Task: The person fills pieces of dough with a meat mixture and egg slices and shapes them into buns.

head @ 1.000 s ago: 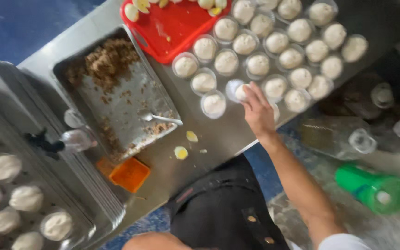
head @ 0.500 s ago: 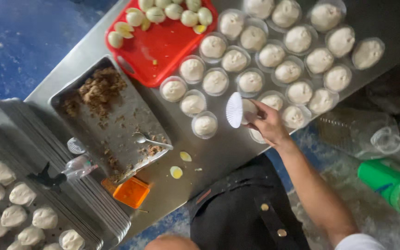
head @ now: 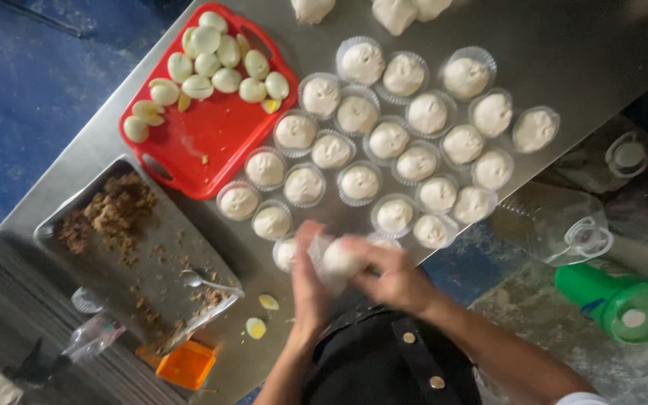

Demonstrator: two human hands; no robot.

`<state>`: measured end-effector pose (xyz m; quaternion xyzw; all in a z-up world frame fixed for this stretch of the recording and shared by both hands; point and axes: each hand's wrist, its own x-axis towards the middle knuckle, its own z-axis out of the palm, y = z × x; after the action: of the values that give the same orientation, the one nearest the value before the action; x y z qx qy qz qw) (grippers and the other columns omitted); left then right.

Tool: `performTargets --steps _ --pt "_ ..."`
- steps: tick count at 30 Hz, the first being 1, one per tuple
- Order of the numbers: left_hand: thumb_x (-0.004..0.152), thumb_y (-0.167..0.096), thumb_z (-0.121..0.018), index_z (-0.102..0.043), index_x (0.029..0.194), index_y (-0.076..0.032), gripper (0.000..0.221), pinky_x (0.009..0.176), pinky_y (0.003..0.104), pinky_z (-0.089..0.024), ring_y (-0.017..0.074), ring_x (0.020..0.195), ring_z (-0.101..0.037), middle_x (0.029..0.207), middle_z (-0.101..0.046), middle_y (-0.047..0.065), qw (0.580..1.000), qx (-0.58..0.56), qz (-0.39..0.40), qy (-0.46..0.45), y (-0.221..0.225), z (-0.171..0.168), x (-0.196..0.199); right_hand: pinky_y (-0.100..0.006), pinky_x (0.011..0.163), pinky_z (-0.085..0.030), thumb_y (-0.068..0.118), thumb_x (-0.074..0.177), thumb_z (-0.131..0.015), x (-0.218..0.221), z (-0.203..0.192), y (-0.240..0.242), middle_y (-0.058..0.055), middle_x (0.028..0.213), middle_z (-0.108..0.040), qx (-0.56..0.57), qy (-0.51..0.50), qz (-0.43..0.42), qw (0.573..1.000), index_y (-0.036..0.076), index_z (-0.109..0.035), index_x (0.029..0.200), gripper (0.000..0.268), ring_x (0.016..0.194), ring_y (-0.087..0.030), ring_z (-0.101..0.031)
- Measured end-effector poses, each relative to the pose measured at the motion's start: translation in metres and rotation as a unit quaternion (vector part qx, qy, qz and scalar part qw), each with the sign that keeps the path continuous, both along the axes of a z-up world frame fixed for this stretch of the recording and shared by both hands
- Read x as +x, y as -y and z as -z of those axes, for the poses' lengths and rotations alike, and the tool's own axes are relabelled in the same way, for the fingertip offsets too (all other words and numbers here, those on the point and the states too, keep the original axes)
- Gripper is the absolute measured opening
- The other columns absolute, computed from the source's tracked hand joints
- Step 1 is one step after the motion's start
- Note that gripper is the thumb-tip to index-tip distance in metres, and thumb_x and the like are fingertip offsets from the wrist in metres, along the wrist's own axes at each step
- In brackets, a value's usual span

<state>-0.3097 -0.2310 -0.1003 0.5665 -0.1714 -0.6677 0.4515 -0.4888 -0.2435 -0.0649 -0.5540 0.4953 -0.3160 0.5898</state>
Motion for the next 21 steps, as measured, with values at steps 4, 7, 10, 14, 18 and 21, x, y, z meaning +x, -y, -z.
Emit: performTargets --steps 4,7,10,14,18,21 --pt "0.109 -0.046 -0.028 -0.058 0.133 -0.003 0.057 0.091 0.036 -0.057 0.0217 0.105 -0.068 0.125 -0.067 0.013 0.999 0.046 0.023 0.014 0.01 0.013 -0.014 -0.031 0.091 -0.061 0.002 0.085 -0.078 -0.001 0.023 0.017 -0.009 0.12 -0.075 0.228 0.127 -0.001 0.965 0.006 -0.065 0.135 0.052 0.103 -0.016 -0.072" --pt "0.109 -0.045 -0.03 -0.057 0.137 -0.005 0.056 0.088 0.039 -0.056 0.0259 0.103 -0.066 0.124 -0.065 0.016 0.993 0.113 0.024 0.018 0.021 0.027 -0.014 -0.033 0.084 -0.059 0.004 0.091 -0.072 -0.033 0.037 0.039 -0.01 0.117 -0.075 0.312 0.213 0.063 0.924 0.007 -0.064 0.141 0.05 0.098 -0.018 -0.071" --pt "0.107 -0.039 -0.038 -0.055 0.145 -0.008 0.052 0.096 0.04 -0.047 0.0308 0.118 -0.057 0.141 -0.059 0.016 0.962 0.056 0.161 0.215 0.018 0.039 -0.015 -0.038 0.102 -0.06 0.011 0.097 -0.079 -0.102 0.059 0.08 -0.007 0.121 -0.067 -0.039 0.152 0.114 0.981 0.005 -0.068 0.111 0.019 0.114 -0.022 -0.067" --pt "0.105 -0.034 -0.051 -0.048 0.152 -0.011 0.052 0.116 0.043 -0.035 0.0361 0.149 -0.034 0.161 -0.033 0.023 0.924 -0.016 0.222 0.311 0.008 0.047 -0.019 -0.043 0.118 -0.055 -0.003 0.105 -0.081 -0.232 0.103 0.142 -0.018 0.157 -0.049 -0.283 -0.277 0.247 0.884 0.0 -0.024 0.16 0.08 0.141 -0.032 -0.061" --pt "0.106 -0.031 -0.05 -0.042 0.156 -0.012 0.054 0.116 0.042 -0.036 0.0373 0.15 -0.033 0.165 -0.029 0.024 0.924 -0.022 0.218 0.313 -0.001 0.05 -0.016 -0.042 0.113 -0.053 0.0 0.104 -0.078 -0.316 0.19 0.197 -0.018 0.156 -0.049 -0.261 -0.342 0.239 0.87 0.012 -0.038 0.157 0.067 0.14 -0.033 -0.057" --pt "0.109 -0.029 -0.051 -0.046 0.152 -0.007 0.049 0.118 0.044 -0.036 0.0389 0.148 -0.039 0.159 -0.038 0.025 0.917 -0.074 0.194 0.34 -0.01 0.04 -0.008 -0.046 0.107 -0.051 0.011 0.108 -0.075 -0.31 0.216 0.215 -0.024 0.149 -0.043 -0.199 -0.407 0.202 0.868 0.004 -0.037 0.155 0.06 0.137 -0.037 -0.052"
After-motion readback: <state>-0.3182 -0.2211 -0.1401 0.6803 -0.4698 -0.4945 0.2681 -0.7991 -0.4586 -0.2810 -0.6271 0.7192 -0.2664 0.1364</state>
